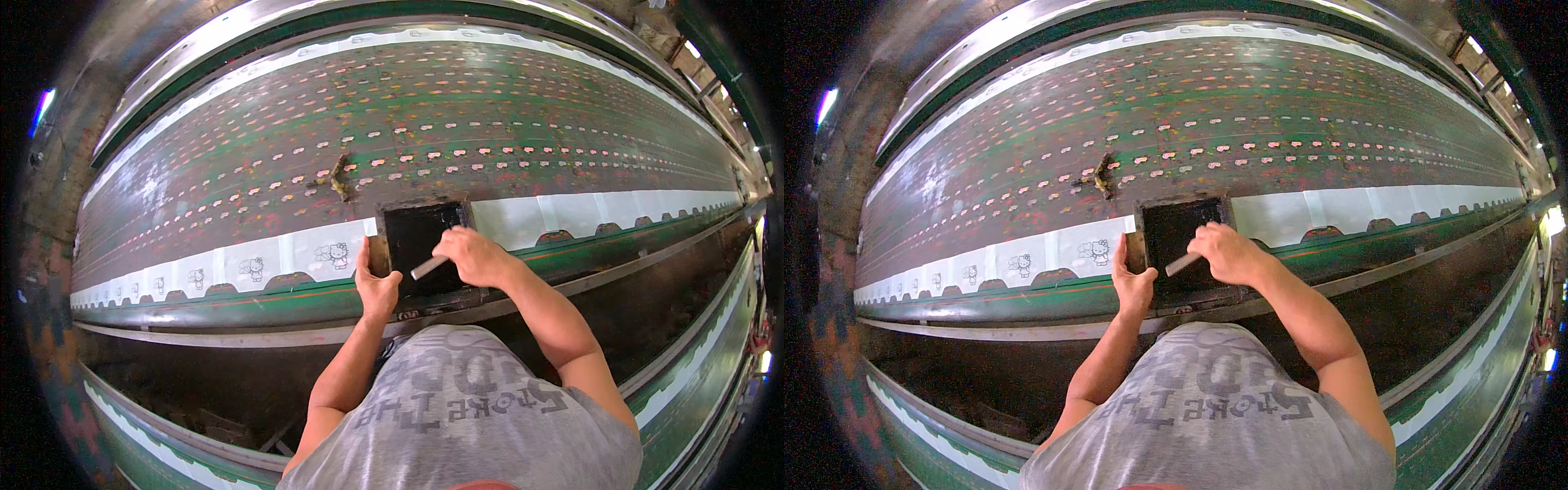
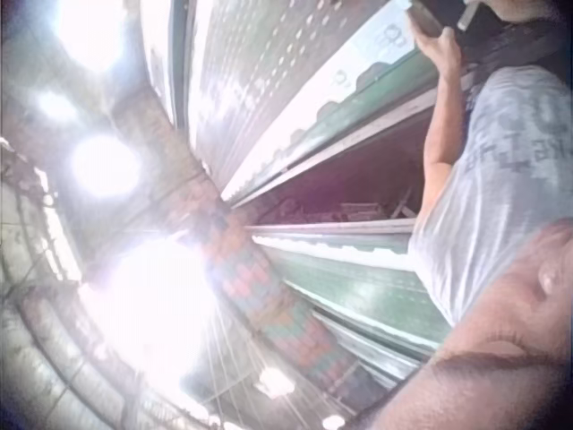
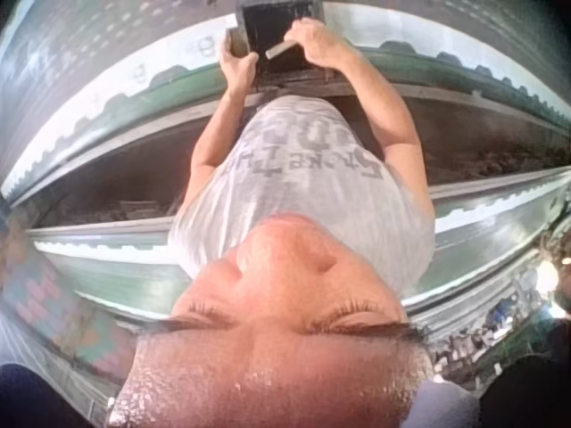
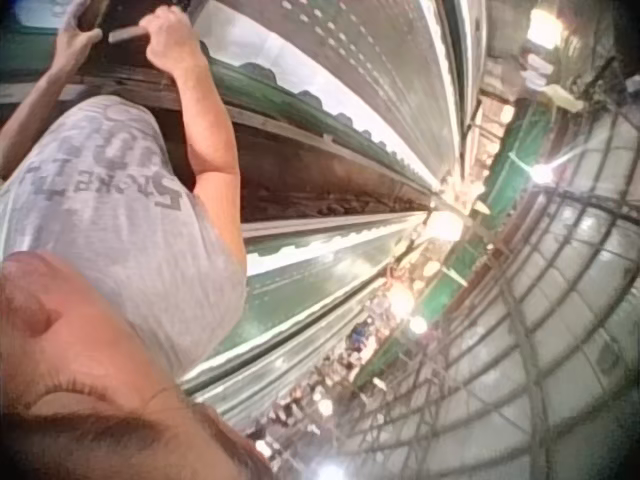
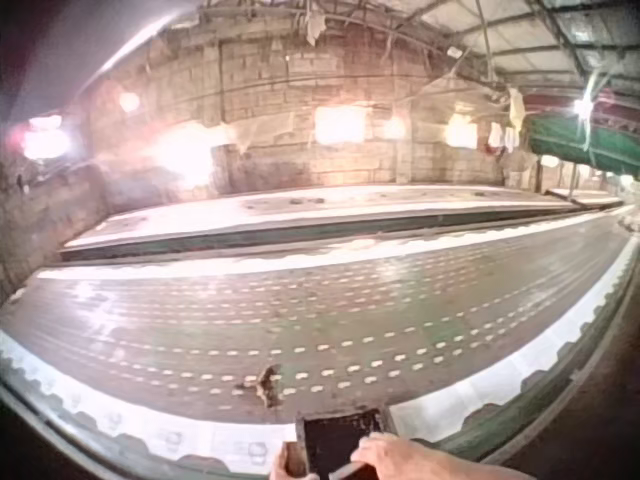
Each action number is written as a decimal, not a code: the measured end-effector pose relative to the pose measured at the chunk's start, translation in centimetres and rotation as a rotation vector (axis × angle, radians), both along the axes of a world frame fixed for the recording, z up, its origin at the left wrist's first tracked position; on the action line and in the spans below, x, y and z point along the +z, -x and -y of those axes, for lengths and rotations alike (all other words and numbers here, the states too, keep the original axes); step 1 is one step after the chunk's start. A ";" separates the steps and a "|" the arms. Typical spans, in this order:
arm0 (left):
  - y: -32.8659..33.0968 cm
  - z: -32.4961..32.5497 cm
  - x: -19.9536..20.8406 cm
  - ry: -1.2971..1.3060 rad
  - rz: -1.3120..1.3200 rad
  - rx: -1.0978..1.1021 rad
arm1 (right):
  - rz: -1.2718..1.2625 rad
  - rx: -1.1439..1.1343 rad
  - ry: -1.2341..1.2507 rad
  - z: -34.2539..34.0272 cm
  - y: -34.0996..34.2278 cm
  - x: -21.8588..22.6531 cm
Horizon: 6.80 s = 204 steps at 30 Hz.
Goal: The person uses a squeegee to press ink through a screen-printing frame onto a long textile moving along a conveyor. They repeatedly pull the squeegee across the frame to transfer the pattern onto the fabric.
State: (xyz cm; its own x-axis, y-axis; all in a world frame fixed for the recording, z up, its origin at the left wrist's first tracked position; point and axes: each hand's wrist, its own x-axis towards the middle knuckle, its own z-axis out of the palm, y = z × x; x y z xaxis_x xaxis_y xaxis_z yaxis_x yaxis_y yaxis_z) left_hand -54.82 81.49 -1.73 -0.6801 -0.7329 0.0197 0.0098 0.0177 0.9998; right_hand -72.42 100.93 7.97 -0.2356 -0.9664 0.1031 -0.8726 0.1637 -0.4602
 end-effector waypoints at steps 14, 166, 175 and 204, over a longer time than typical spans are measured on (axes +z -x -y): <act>-1.2 1.1 -0.9 -0.164 -0.084 -0.110 | -0.088 -0.297 0.042 2.8 -1.8 -1.4; 26.0 -40.7 -1.5 0.068 -0.020 -0.052 | -0.036 -0.122 -0.005 -41.7 18.1 -0.6; 26.4 -41.2 -0.5 0.064 -0.063 -0.033 | 0.012 -0.214 0.165 -45.0 17.4 -2.1; 39.4 -61.6 -0.1 0.091 -0.003 0.005 | -0.030 -0.200 0.278 -66.3 30.2 -1.6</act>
State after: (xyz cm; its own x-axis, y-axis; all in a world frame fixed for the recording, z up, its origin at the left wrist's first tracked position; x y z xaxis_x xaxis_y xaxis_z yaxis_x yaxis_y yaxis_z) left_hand -94.23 143.05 -1.84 -0.6762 -0.7314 0.0884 0.0129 0.1082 0.9940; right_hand -102.65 167.23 6.33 -0.4103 -0.8355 0.3656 -0.8498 0.2048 -0.4857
